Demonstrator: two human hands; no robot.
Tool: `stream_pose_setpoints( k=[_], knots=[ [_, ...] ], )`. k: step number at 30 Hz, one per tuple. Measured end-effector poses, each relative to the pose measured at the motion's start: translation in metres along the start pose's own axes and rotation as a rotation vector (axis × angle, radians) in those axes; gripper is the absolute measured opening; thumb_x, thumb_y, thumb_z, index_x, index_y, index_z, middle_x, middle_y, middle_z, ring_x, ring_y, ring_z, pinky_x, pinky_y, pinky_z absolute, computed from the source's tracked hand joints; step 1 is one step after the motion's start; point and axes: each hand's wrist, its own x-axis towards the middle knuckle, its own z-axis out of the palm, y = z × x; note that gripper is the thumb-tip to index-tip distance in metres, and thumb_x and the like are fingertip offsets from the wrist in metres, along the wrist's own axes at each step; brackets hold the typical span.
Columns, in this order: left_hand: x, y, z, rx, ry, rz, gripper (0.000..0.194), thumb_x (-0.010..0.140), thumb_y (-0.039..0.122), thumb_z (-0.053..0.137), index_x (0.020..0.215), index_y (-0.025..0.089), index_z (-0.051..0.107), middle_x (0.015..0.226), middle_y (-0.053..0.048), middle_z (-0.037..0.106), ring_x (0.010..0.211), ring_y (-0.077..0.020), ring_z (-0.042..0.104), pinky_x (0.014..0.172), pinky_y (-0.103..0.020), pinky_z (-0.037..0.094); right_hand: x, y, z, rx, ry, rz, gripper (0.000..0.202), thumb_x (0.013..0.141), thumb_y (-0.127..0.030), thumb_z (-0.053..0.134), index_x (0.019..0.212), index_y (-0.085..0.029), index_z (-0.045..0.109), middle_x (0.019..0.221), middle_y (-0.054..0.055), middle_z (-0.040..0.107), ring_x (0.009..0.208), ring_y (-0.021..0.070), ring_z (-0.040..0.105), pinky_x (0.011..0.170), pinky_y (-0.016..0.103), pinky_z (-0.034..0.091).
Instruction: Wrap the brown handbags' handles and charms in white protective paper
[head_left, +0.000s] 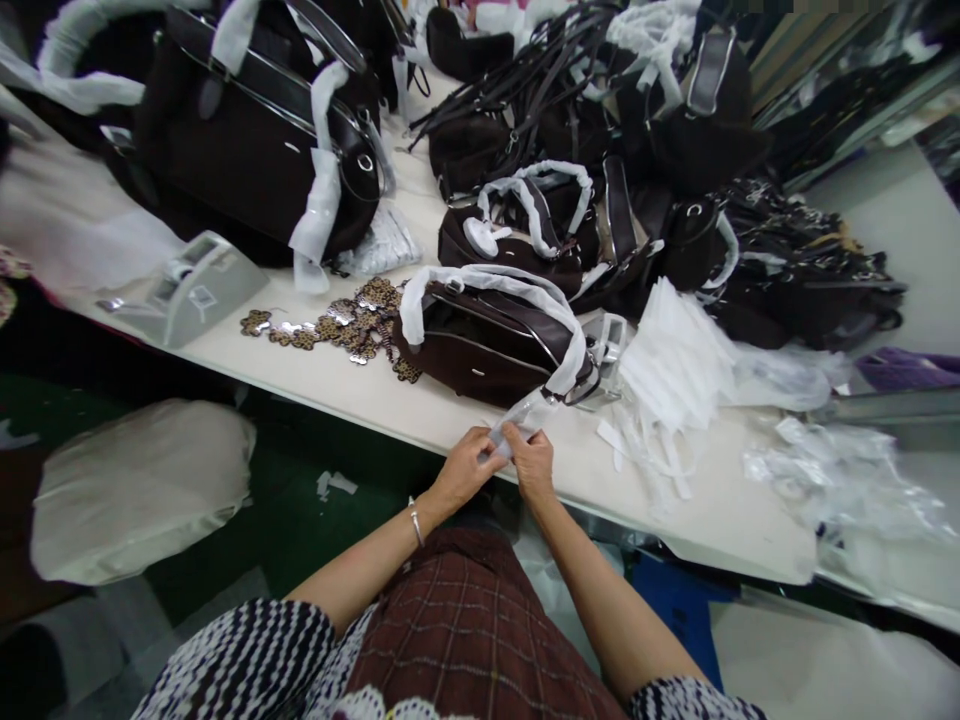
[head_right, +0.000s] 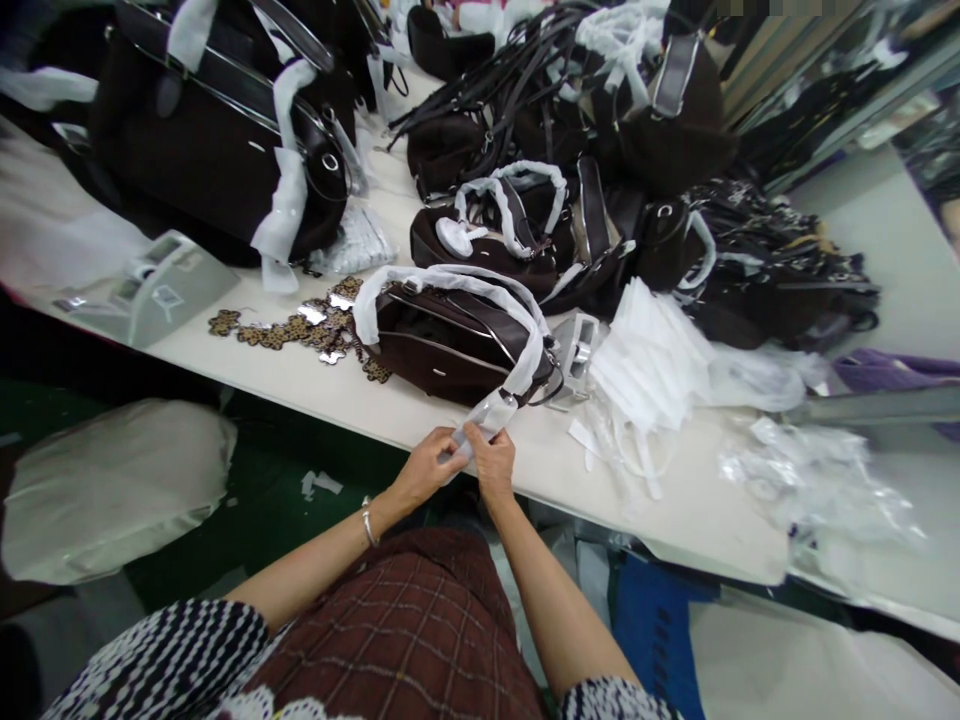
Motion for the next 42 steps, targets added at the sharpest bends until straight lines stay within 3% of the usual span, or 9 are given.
stream_pose_setpoints(
  k=[6,10,16,21,27,30,33,37,42],
  knots=[
    [-0.004,-0.009,-0.003,-0.147,-0.025,-0.061,0.018,0.085,0.032,0.063,0.075,0.018,0.06,0.105,-0.007,0.064,0.099,-0.0203,0.059,0.095,-0.03,0.042,0.014,-0.028,-0.031,0.149,-0.424,-0.039,0.074,0.056,-0.075,0.074,0.105,-0.021,0.064,0.106,0.01,0.07,0.103,0.0257,0.062,0.087,0.038,0.051],
    [-0.007,-0.015,0.006,-0.162,0.032,-0.01,0.02,0.087,0.034,0.061,0.075,0.018,0.059,0.104,-0.007,0.063,0.098,-0.0199,0.059,0.093,-0.03,0.042,0.022,-0.046,-0.025,0.227,-0.639,0.052,0.069,0.063,-0.072,0.073,0.11,-0.022,0.065,0.117,0.013,0.068,0.116,0.0279,0.059,0.098,0.043,0.047],
    [-0.017,-0.022,0.025,-0.136,0.263,-0.029,0.017,0.082,0.029,0.066,0.072,0.019,0.056,0.107,-0.007,0.063,0.103,-0.021,0.058,0.096,-0.032,0.041,0.022,-0.047,-0.002,0.333,-0.55,0.143,0.051,0.069,-0.068,0.072,0.087,-0.022,0.062,0.081,0.003,0.066,0.087,0.0237,0.066,0.088,0.043,0.053],
    [-0.026,-0.023,0.037,-0.285,0.329,-0.136,0.025,0.081,0.035,0.068,0.07,0.018,0.054,0.104,-0.006,0.063,0.099,-0.0201,0.058,0.093,-0.031,0.041,0.022,-0.045,0.002,0.302,-0.486,0.131,0.051,0.068,-0.069,0.072,0.082,-0.022,0.058,0.067,-0.001,0.056,0.064,0.0161,0.057,0.073,0.037,0.055],
    [-0.019,-0.037,0.058,-0.561,0.455,-0.198,0.045,0.07,0.035,0.078,0.103,0.018,0.053,0.081,0.003,0.056,0.075,-0.0133,0.053,0.069,-0.023,0.041,0.032,-0.04,0.001,0.302,-0.582,0.171,0.047,0.068,-0.064,0.075,0.084,-0.022,0.061,0.07,-0.001,0.06,0.072,0.0175,0.062,0.079,0.038,0.056],
    [-0.011,-0.037,0.059,-0.585,0.384,-0.186,0.064,0.069,0.034,0.078,0.125,0.017,0.051,0.09,0.0,0.061,0.082,-0.0165,0.058,0.074,-0.027,0.045,0.036,-0.039,-0.003,0.31,-0.61,0.205,0.049,0.063,-0.061,0.08,0.087,-0.022,0.063,0.081,0.002,0.067,0.086,0.0212,0.067,0.089,0.041,0.054],
    [-0.008,-0.03,0.054,-0.405,0.33,-0.18,0.04,0.07,0.033,0.076,0.104,0.015,0.068,0.092,-0.004,0.063,0.086,-0.0194,0.059,0.082,-0.031,0.045,0.041,-0.042,-0.023,0.218,-0.737,0.226,0.055,0.056,-0.05,0.088,0.099,-0.023,0.065,0.101,0.005,0.072,0.101,0.0236,0.066,0.095,0.042,0.051],
    [-0.007,-0.024,0.05,-0.348,0.332,-0.147,0.029,0.071,0.034,0.076,0.093,0.015,0.074,0.099,-0.006,0.067,0.093,-0.0212,0.061,0.087,-0.03,0.045,0.059,-0.053,-0.082,-0.019,-0.939,0.194,0.058,0.062,-0.04,0.087,0.113,-0.025,0.066,0.122,0.007,0.067,0.114,0.0243,0.061,0.099,0.04,0.046],
    [-0.006,-0.028,0.059,-0.499,0.282,-0.232,0.04,0.071,0.038,0.076,0.102,0.013,0.072,0.087,-0.003,0.07,0.079,-0.0185,0.061,0.075,-0.028,0.046,0.075,-0.048,-0.131,-0.182,-0.726,0.174,0.053,0.061,-0.042,0.087,0.106,-0.019,0.07,0.104,0.01,0.071,0.089,0.0202,0.066,0.084,0.037,0.05]
  ],
)
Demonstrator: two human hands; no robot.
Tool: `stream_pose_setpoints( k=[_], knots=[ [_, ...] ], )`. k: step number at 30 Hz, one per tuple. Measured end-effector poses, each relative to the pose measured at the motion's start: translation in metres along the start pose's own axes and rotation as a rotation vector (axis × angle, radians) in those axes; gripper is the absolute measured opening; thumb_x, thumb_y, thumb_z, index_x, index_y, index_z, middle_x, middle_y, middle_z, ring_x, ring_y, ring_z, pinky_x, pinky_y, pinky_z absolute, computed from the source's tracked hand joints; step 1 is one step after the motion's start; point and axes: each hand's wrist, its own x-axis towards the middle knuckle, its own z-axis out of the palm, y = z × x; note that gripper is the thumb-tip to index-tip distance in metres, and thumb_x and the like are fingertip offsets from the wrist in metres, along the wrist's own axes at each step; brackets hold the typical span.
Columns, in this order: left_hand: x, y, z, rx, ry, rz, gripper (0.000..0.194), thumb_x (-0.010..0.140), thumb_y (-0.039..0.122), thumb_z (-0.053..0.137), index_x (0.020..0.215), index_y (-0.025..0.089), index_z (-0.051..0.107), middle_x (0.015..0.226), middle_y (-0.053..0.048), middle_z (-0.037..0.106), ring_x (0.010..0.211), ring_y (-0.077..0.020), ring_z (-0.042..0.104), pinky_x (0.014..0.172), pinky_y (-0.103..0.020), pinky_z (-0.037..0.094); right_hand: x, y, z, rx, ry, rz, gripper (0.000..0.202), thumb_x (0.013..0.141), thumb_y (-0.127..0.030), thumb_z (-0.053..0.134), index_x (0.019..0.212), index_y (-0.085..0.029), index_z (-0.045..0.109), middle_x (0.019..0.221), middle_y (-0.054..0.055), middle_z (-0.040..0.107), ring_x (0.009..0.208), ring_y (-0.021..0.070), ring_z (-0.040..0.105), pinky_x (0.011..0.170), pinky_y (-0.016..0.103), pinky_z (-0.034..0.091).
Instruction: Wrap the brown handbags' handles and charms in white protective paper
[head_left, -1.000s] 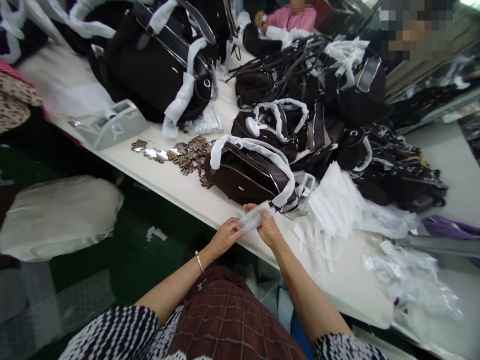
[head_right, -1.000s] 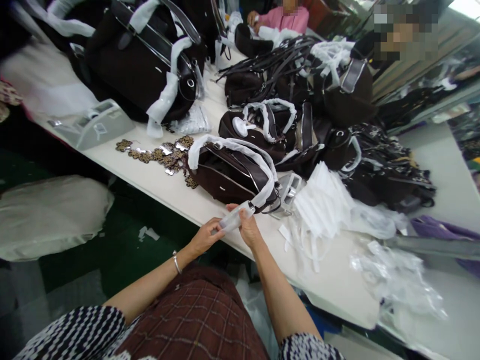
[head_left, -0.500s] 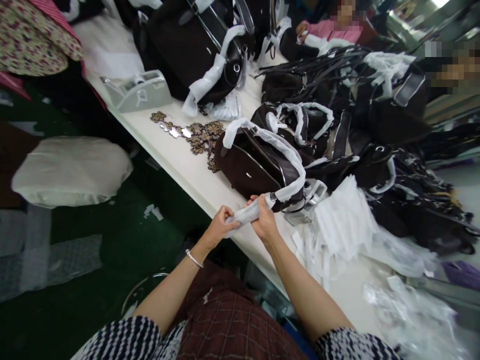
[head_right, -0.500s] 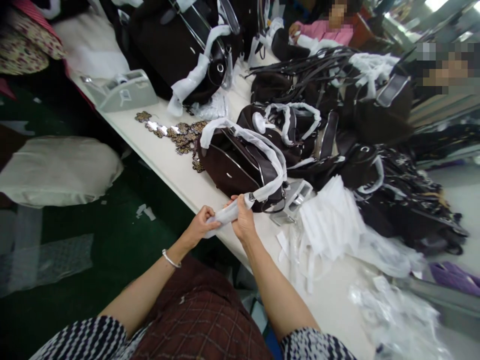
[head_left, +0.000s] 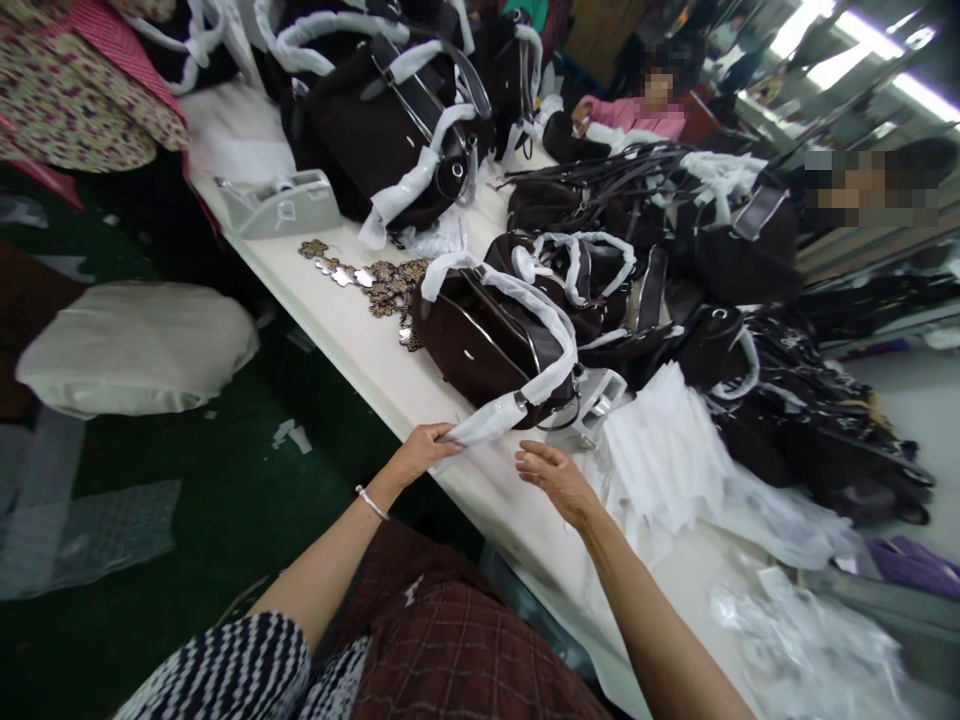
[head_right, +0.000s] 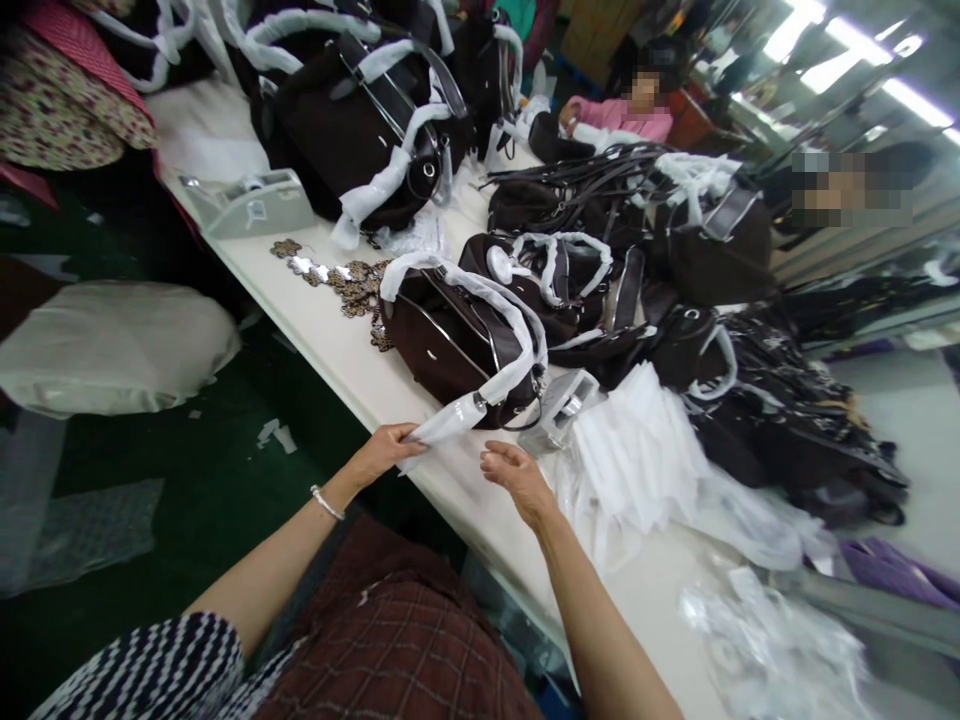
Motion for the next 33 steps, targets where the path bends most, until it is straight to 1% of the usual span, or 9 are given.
stream_pose_setpoints(
  k=[4,8,11,13,16,21,26,30,33],
  knots=[
    [-0.005,-0.003,0.007,0.047,0.014,-0.011,0.038,0.071,0.038,0.075,0.099,0.012,0.07,0.08,0.0,0.066,0.07,-0.0139,0.056,0.067,-0.024,0.042,0.016,0.011,0.032,0.029,0.018,-0.066,0.056,0.061,-0.046,0.085,0.106,-0.018,0.068,0.084,0.003,0.069,0.066,0.013,0.06,0.065,0.03,0.048],
    [-0.013,-0.002,0.009,0.102,0.093,-0.007,0.038,0.073,0.04,0.073,0.099,0.013,0.068,0.076,0.002,0.062,0.065,-0.0121,0.052,0.062,-0.022,0.039,0.028,0.011,0.061,0.027,-0.014,-0.208,0.048,0.064,-0.045,0.082,0.102,-0.018,0.07,0.084,0.002,0.065,0.061,0.0104,0.053,0.055,0.026,0.043],
    [-0.015,-0.004,0.009,0.133,0.106,0.002,0.037,0.073,0.04,0.073,0.099,0.013,0.068,0.077,0.002,0.063,0.068,-0.0131,0.053,0.064,-0.022,0.04,0.026,0.01,0.063,-0.025,-0.069,-0.284,0.043,0.067,-0.042,0.081,0.101,-0.019,0.07,0.092,0.004,0.067,0.068,0.0126,0.056,0.056,0.026,0.042],
    [-0.015,-0.006,0.01,0.135,0.094,0.005,0.037,0.072,0.04,0.074,0.098,0.014,0.068,0.078,0.002,0.064,0.069,-0.0137,0.054,0.065,-0.023,0.041,0.023,0.012,0.064,-0.057,-0.102,-0.27,0.037,0.068,-0.042,0.08,0.094,-0.017,0.07,0.082,0.003,0.067,0.066,0.0133,0.056,0.056,0.027,0.042],
    [-0.013,-0.011,0.012,0.128,0.081,0.005,0.037,0.072,0.041,0.074,0.097,0.014,0.067,0.077,0.002,0.063,0.068,-0.0137,0.054,0.064,-0.022,0.041,0.023,0.018,0.07,-0.051,-0.058,-0.243,0.031,0.07,-0.043,0.078,0.08,-0.016,0.068,0.064,0.0,0.062,0.059,0.0124,0.053,0.055,0.027,0.04],
    [-0.017,-0.011,0.011,0.087,0.035,0.034,0.045,0.073,0.044,0.075,0.104,0.014,0.065,0.082,0.0,0.065,0.071,-0.0139,0.055,0.065,-0.022,0.042,0.031,0.023,0.078,-0.061,-0.034,-0.21,0.033,0.069,-0.045,0.077,0.068,-0.014,0.066,0.058,0.001,0.061,0.055,0.0122,0.051,0.055,0.027,0.041],
    [-0.023,-0.01,0.007,0.003,-0.045,0.052,0.047,0.089,0.053,0.053,0.11,0.013,0.067,0.092,-0.004,0.069,0.078,-0.0167,0.059,0.071,-0.025,0.046,0.033,0.02,0.074,-0.031,-0.047,-0.188,0.032,0.064,-0.043,0.081,0.068,-0.014,0.068,0.059,0.001,0.063,0.055,0.0125,0.053,0.056,0.028,0.044],
    [-0.016,-0.014,0.01,0.184,0.116,0.098,0.035,0.087,0.045,0.059,0.103,0.016,0.07,0.09,-0.002,0.07,0.082,-0.0184,0.062,0.074,-0.026,0.047,0.031,0.018,0.079,-0.021,-0.041,-0.178,0.033,0.06,-0.041,0.083,0.071,-0.013,0.068,0.06,0.001,0.063,0.054,0.0126,0.053,0.054,0.029,0.045],
    [-0.011,-0.022,0.018,0.193,0.256,0.203,0.028,0.085,0.033,0.062,0.107,0.018,0.063,0.096,-0.003,0.069,0.09,-0.0186,0.064,0.082,-0.027,0.048,0.031,0.017,0.086,-0.021,-0.008,-0.176,0.035,0.059,-0.039,0.084,0.074,-0.013,0.068,0.063,0.001,0.064,0.051,0.0118,0.052,0.05,0.028,0.044]
  ],
)
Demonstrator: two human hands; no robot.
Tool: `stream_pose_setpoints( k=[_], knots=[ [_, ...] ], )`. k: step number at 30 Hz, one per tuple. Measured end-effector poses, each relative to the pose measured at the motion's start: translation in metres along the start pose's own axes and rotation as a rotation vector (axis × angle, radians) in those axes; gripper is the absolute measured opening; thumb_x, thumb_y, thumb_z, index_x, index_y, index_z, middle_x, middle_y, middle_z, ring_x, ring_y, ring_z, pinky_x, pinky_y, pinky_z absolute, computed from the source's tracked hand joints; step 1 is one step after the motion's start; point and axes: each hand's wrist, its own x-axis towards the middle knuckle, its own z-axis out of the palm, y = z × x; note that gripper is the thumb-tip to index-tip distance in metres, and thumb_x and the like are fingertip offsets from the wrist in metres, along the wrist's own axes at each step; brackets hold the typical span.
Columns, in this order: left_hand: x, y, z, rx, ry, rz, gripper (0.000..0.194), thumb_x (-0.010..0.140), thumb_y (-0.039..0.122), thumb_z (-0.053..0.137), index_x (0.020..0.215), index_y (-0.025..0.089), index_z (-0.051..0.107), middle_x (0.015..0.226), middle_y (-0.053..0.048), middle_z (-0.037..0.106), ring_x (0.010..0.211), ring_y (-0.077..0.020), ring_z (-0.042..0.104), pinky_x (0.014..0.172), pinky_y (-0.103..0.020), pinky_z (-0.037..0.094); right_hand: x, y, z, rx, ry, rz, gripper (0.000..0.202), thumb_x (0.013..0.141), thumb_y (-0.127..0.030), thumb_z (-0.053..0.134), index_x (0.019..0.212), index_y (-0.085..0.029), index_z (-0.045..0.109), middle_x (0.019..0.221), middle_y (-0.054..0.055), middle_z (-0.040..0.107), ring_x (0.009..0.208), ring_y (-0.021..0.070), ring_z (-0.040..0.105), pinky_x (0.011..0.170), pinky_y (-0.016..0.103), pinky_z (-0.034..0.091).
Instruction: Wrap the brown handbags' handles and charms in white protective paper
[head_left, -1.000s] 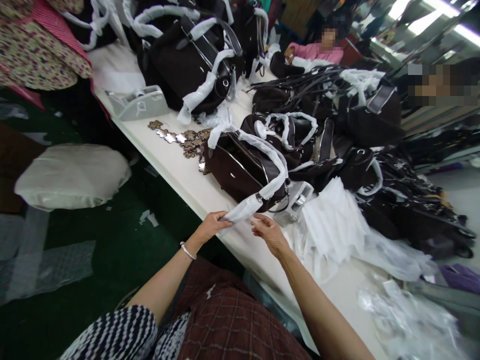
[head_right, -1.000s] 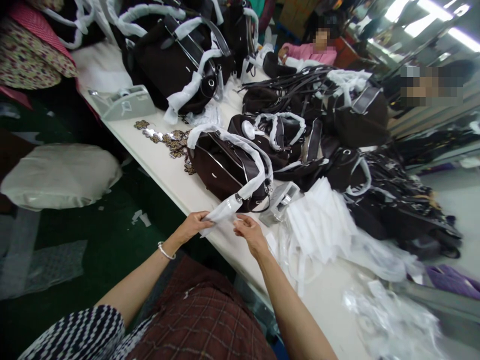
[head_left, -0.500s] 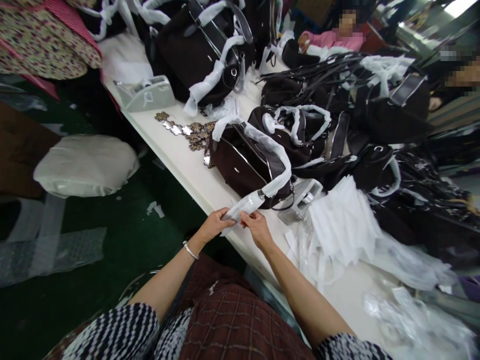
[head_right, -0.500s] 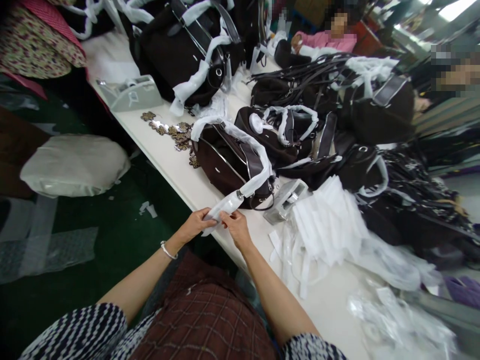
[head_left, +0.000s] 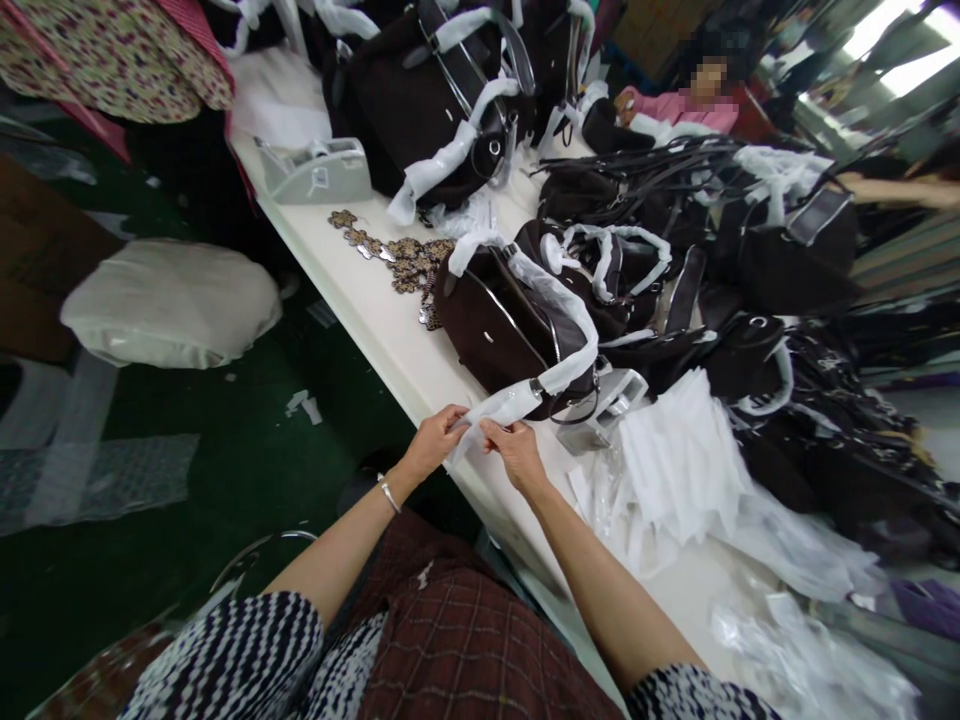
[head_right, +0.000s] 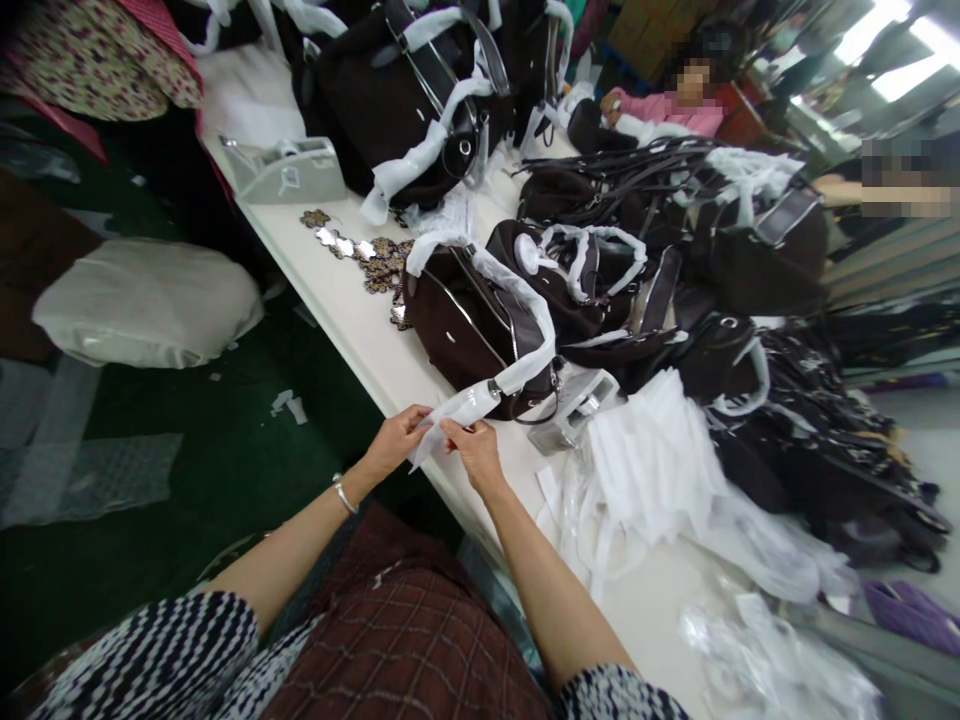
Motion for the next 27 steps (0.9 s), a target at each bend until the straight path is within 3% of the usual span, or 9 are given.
stream_pose_setpoints(
  k=[4,8,12,16,20,23,27],
  knots=[
    [-0.004,-0.006,0.01,-0.127,0.104,0.083,0.027,0.082,0.028,0.063,0.106,0.02,0.053,0.111,-0.006,0.063,0.093,-0.0167,0.063,0.083,-0.028,0.049,0.006,0.001,0.002,-0.057,0.028,-0.033,0.032,0.06,-0.04,0.082,0.068,-0.014,0.065,0.055,-0.002,0.057,0.045,0.009,0.044,0.042,0.026,0.036],
    [-0.011,-0.003,0.006,-0.049,0.035,0.114,0.006,0.083,0.024,0.056,0.087,0.018,0.057,0.095,-0.004,0.063,0.086,-0.0154,0.059,0.08,-0.027,0.047,0.012,0.003,0.002,-0.088,0.075,-0.082,0.031,0.059,-0.038,0.082,0.067,-0.014,0.064,0.053,-0.004,0.054,0.043,0.0072,0.039,0.041,0.025,0.029],
    [-0.012,0.006,-0.001,-0.031,-0.082,0.036,0.025,0.092,0.034,0.046,0.097,0.017,0.063,0.083,-0.001,0.063,0.074,-0.0143,0.055,0.07,-0.025,0.044,0.013,0.006,0.004,-0.067,0.103,-0.08,0.032,0.058,-0.038,0.083,0.067,-0.014,0.062,0.056,-0.004,0.055,0.044,0.0074,0.04,0.041,0.025,0.029],
    [-0.007,0.01,0.0,0.038,0.007,0.0,0.025,0.084,0.041,0.061,0.084,0.016,0.063,0.078,0.0,0.063,0.073,-0.0148,0.055,0.07,-0.026,0.042,0.01,0.007,0.001,-0.091,0.088,-0.086,0.033,0.06,-0.04,0.083,0.069,-0.014,0.064,0.055,-0.004,0.055,0.045,0.0078,0.039,0.042,0.025,0.03],
    [-0.005,0.006,0.005,0.036,0.063,-0.027,0.024,0.08,0.04,0.066,0.076,0.017,0.059,0.074,0.0,0.061,0.072,-0.015,0.055,0.07,-0.026,0.042,0.005,-0.001,-0.007,-0.059,-0.019,-0.104,0.041,0.056,-0.04,0.087,0.085,-0.016,0.069,0.08,0.003,0.07,0.069,0.0145,0.059,0.064,0.028,0.049],
    [-0.006,-0.001,0.008,0.0,0.044,-0.028,0.024,0.078,0.039,0.069,0.075,0.018,0.057,0.073,0.001,0.059,0.07,-0.0142,0.054,0.069,-0.026,0.043,0.006,-0.012,-0.012,0.078,-0.048,-0.127,0.052,0.059,-0.047,0.084,0.101,-0.02,0.069,0.103,0.006,0.072,0.097,0.0211,0.064,0.085,0.033,0.052],
    [-0.005,-0.008,0.011,-0.167,0.069,-0.031,0.036,0.073,0.039,0.074,0.095,0.018,0.054,0.073,0.004,0.057,0.068,-0.013,0.055,0.066,-0.024,0.043,0.013,-0.023,-0.007,0.19,-0.015,-0.064,0.053,0.06,-0.049,0.084,0.1,-0.019,0.07,0.099,0.007,0.073,0.096,0.0231,0.066,0.085,0.037,0.052]
  ],
)
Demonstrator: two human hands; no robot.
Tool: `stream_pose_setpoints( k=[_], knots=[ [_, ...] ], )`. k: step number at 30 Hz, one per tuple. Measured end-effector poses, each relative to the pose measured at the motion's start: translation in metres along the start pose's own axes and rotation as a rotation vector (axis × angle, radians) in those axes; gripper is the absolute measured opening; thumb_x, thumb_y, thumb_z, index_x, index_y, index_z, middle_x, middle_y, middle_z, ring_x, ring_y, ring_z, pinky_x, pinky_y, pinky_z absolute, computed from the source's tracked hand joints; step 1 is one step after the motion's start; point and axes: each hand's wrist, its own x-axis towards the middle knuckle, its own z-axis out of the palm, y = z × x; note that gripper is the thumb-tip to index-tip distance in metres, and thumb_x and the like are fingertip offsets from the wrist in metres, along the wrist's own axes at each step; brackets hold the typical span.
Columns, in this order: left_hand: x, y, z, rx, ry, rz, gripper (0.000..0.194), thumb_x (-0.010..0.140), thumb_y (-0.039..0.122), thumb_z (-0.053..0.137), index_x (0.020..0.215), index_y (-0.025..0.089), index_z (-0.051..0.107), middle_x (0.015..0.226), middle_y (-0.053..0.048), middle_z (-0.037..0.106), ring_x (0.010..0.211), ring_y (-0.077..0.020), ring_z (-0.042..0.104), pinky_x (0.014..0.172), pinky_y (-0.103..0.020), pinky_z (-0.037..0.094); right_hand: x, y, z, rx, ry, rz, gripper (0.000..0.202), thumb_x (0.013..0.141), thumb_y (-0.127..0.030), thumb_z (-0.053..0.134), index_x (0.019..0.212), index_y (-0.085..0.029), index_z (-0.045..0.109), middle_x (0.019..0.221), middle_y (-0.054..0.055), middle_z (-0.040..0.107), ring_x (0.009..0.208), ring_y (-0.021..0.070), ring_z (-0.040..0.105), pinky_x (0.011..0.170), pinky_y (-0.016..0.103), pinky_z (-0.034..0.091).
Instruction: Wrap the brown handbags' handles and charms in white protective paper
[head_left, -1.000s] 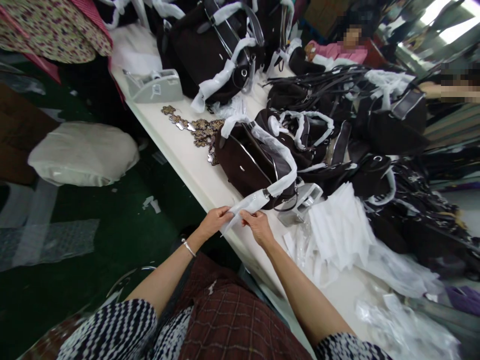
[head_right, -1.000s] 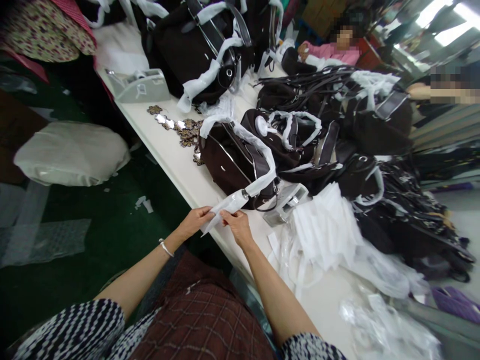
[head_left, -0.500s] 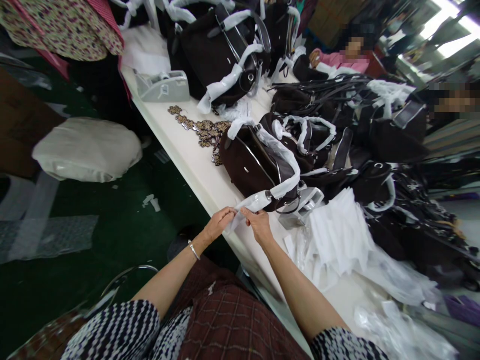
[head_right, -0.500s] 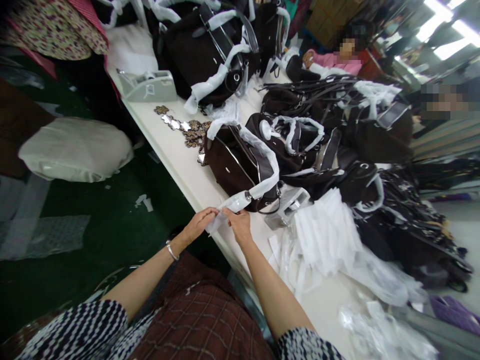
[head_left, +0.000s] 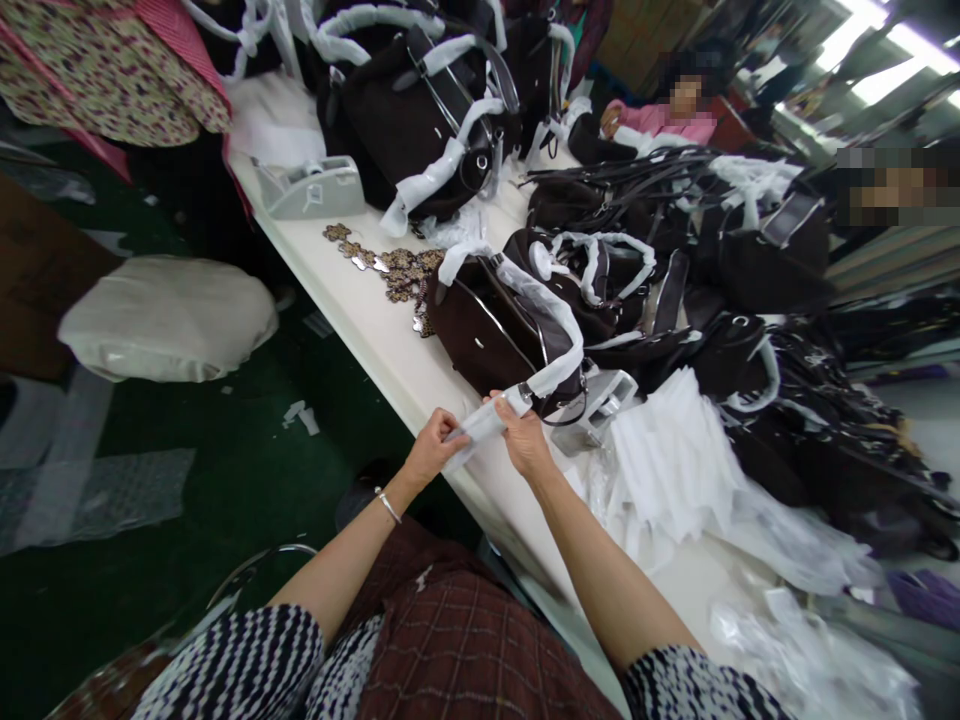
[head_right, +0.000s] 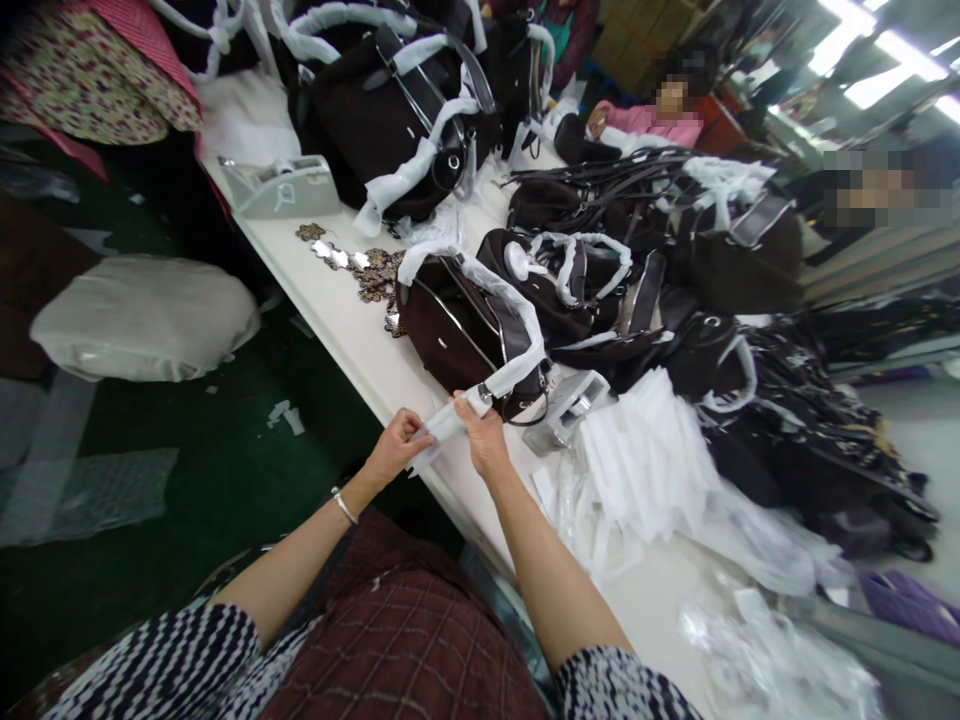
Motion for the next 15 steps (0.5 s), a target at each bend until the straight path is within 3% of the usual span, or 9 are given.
stream_pose_setpoints(
  k=[3,6,9,11,13,15],
  knots=[
    [0.002,0.001,-0.002,-0.096,-0.076,-0.039,0.052,0.073,0.041,0.074,0.113,0.016,0.054,0.083,0.0,0.063,0.077,-0.0161,0.06,0.072,-0.027,0.046,0.005,-0.001,0.007,0.047,0.04,0.02,0.05,0.057,-0.048,0.086,0.093,-0.018,0.07,0.091,0.006,0.073,0.088,0.0217,0.066,0.081,0.036,0.053],
    [0.004,0.005,-0.007,-0.016,-0.178,-0.098,0.042,0.075,0.045,0.071,0.102,0.014,0.064,0.082,-0.001,0.064,0.076,-0.016,0.058,0.07,-0.026,0.044,0.001,-0.003,0.008,0.061,0.034,0.017,0.048,0.057,-0.046,0.086,0.093,-0.017,0.071,0.09,0.005,0.073,0.085,0.0198,0.065,0.081,0.035,0.052],
    [0.004,0.008,-0.009,0.071,-0.186,-0.12,0.035,0.078,0.045,0.068,0.093,0.014,0.067,0.078,0.001,0.063,0.071,-0.0144,0.054,0.066,-0.025,0.041,-0.014,-0.01,-0.008,-0.017,-0.108,0.003,0.05,0.058,-0.039,0.087,0.1,-0.019,0.071,0.097,0.005,0.073,0.09,0.0191,0.065,0.087,0.034,0.05],
    [0.005,0.01,-0.009,0.091,-0.164,-0.111,0.033,0.078,0.045,0.068,0.092,0.015,0.067,0.077,0.001,0.062,0.07,-0.0139,0.053,0.065,-0.024,0.04,-0.029,-0.014,-0.031,-0.094,-0.127,-0.023,0.049,0.062,-0.037,0.086,0.105,-0.02,0.071,0.102,0.005,0.073,0.094,0.0195,0.066,0.089,0.033,0.05],
    [0.005,0.012,-0.007,0.09,-0.155,-0.105,0.032,0.077,0.045,0.069,0.089,0.015,0.066,0.075,0.002,0.061,0.068,-0.0133,0.052,0.063,-0.023,0.039,-0.041,-0.018,-0.064,-0.136,0.056,-0.079,0.043,0.068,-0.043,0.081,0.102,-0.019,0.071,0.098,0.006,0.073,0.089,0.0188,0.067,0.085,0.034,0.051],
    [0.005,0.015,-0.006,0.078,-0.156,-0.103,0.032,0.075,0.046,0.07,0.084,0.016,0.065,0.071,0.003,0.06,0.066,-0.0126,0.051,0.062,-0.023,0.038,-0.046,-0.02,-0.102,-0.147,0.374,-0.177,0.039,0.07,-0.049,0.076,0.094,-0.017,0.071,0.086,0.004,0.072,0.078,0.0167,0.065,0.078,0.033,0.052]
  ],
)
